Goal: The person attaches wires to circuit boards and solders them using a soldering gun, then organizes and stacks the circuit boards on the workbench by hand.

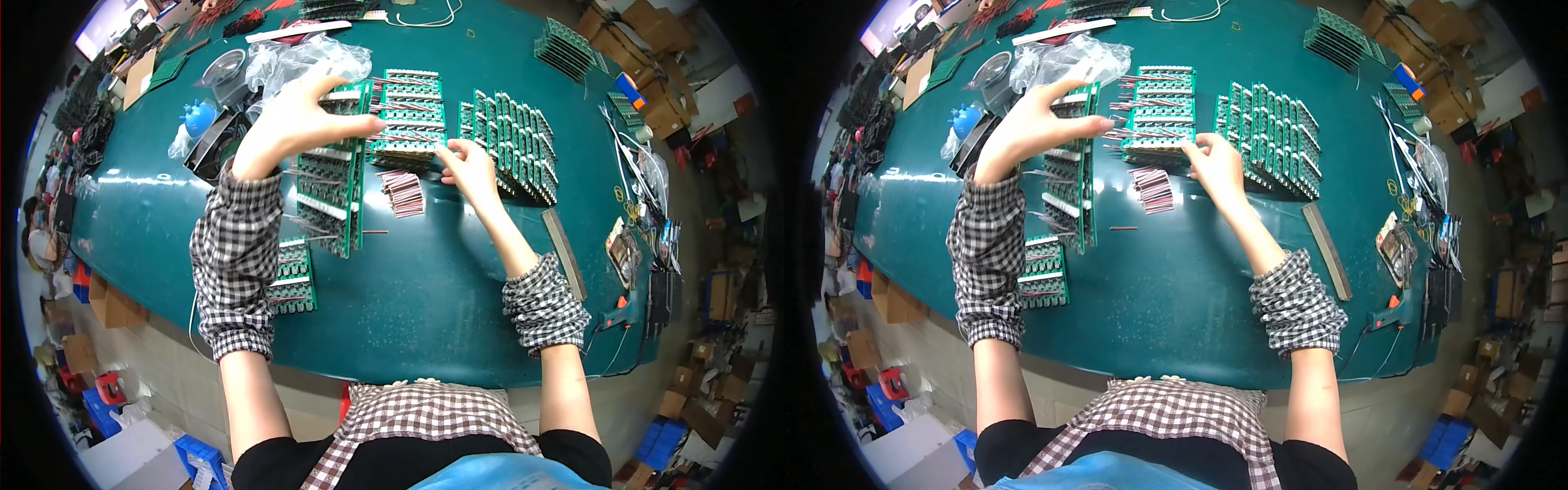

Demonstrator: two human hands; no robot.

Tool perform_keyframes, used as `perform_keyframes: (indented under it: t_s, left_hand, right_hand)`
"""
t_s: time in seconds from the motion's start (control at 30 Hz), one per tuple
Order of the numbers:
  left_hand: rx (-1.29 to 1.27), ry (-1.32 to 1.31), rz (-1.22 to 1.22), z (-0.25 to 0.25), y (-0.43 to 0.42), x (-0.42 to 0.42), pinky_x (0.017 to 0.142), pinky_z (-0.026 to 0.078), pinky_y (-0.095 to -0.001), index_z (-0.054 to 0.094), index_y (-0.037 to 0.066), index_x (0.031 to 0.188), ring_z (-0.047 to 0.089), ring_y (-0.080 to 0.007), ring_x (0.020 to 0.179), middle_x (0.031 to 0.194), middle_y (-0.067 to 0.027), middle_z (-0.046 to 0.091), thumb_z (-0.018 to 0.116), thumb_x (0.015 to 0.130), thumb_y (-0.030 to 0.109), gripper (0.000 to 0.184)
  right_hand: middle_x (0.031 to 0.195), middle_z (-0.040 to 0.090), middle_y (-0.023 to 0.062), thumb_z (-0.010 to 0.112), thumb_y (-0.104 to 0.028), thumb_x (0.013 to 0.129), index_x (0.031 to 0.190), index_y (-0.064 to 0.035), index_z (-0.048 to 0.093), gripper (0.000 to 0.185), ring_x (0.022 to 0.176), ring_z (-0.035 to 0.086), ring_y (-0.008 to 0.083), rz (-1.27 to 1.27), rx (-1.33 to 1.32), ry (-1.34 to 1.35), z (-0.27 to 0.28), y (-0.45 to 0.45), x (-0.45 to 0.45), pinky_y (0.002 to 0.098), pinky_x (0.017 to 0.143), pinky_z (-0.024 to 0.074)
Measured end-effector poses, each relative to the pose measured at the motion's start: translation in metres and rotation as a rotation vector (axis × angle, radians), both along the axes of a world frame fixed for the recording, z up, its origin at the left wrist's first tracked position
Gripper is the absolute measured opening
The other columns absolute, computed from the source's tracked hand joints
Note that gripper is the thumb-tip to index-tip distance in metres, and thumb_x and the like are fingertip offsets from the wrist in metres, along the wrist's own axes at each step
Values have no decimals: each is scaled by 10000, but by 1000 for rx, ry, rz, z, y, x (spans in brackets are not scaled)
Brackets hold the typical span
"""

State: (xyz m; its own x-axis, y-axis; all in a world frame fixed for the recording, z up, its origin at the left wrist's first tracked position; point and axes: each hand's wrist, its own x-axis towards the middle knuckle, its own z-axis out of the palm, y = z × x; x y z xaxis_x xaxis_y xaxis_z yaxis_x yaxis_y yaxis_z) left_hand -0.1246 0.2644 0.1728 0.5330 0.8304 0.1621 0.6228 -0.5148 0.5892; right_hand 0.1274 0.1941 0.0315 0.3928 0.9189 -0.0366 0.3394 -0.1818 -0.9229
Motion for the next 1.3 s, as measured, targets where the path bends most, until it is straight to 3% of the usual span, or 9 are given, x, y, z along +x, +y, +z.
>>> perform_keyframes:
  t_s: [0.1, 0.2, 0.37, 0.73, 0.77, 0.87, 0.97, 1.23, 1.3]
  left_hand:
    - [24, 55, 23, 0, 19, 18, 814, 490, -298, 621, 8, 1200, 634, -158, 898, 1010, -122, 688, 776, 713, 474, 692]
    - [-77, 118, 38, 3, 35, 37, 833, 489, -314, 636, 5, 1182, 649, -207, 929, 1011, -143, 687, 767, 686, 543, 742]
    - [-11, 196, 22, -18, 86, 70, 871, 499, -374, 641, -110, 1086, 650, -340, 1003, 1046, -262, 665, 736, 568, 688, 956]
    - [-91, 495, 172, -29, 133, 166, 868, 509, -357, 713, 29, 1070, 655, -277, 1015, 1118, -177, 673, 747, 519, 651, 832]
    - [-108, 522, 196, -35, 136, 173, 872, 511, -355, 713, 44, 1080, 656, -270, 1016, 1123, -163, 675, 744, 525, 648, 821]
    - [-139, 633, 238, -49, 147, 186, 917, 508, -348, 693, 86, 1147, 643, -247, 1075, 1191, -127, 658, 744, 543, 670, 842]
    - [-264, 757, 192, -64, 160, 195, 1008, 404, -540, 599, 198, 1298, 542, -282, 1234, 1339, -94, 567, 710, 688, 618, 750]
    - [-358, 834, 161, -79, 172, 203, 1035, 346, -622, 545, 197, 1358, 464, -349, 1302, 1405, -129, 501, 699, 711, 628, 792]
    - [-201, 788, 118, -77, 171, 196, 977, 438, -445, 630, 113, 1235, 554, -305, 1203, 1289, -167, 584, 723, 628, 689, 842]
  right_hand:
    - [824, 673, 138, 674, -314, 850, 1002, -3, 681, 346, 765, 659, 288, 22, 78, -273, -8, 0, -4, 385, 713, 511]
    - [829, 641, 151, 670, -313, 858, 968, -3, 678, 329, 762, 643, 328, 39, 64, -668, 7, -8, -11, 414, 692, 513]
    - [800, 595, 109, 649, -396, 865, 943, -65, 700, 343, 760, 631, 283, 12, 192, -964, 8, -13, -17, 396, 655, 509]
    - [805, 586, 80, 757, -350, 761, 961, -54, 684, 365, 715, 639, 228, 157, 269, -807, 2, -5, 2, 363, 634, 513]
    - [845, 596, 104, 750, -344, 764, 980, -72, 682, 354, 802, 638, 292, 172, 202, -740, 2, -5, 4, 403, 703, 517]
    - [855, 601, 105, 744, -335, 775, 985, -70, 680, 344, 791, 638, 292, 166, 208, -684, -2, -4, 7, 406, 707, 516]
    - [867, 607, 102, 739, -334, 781, 995, -67, 679, 347, 797, 640, 290, 171, 186, -643, -2, -3, 9, 405, 711, 517]
    - [875, 615, 108, 723, -358, 795, 1020, -67, 677, 370, 806, 641, 297, 189, 160, -587, -3, -2, 8, 410, 729, 517]
    - [886, 620, 118, 716, -366, 800, 1021, -63, 679, 377, 814, 641, 301, 194, 145, -553, -1, -5, 10, 410, 736, 517]
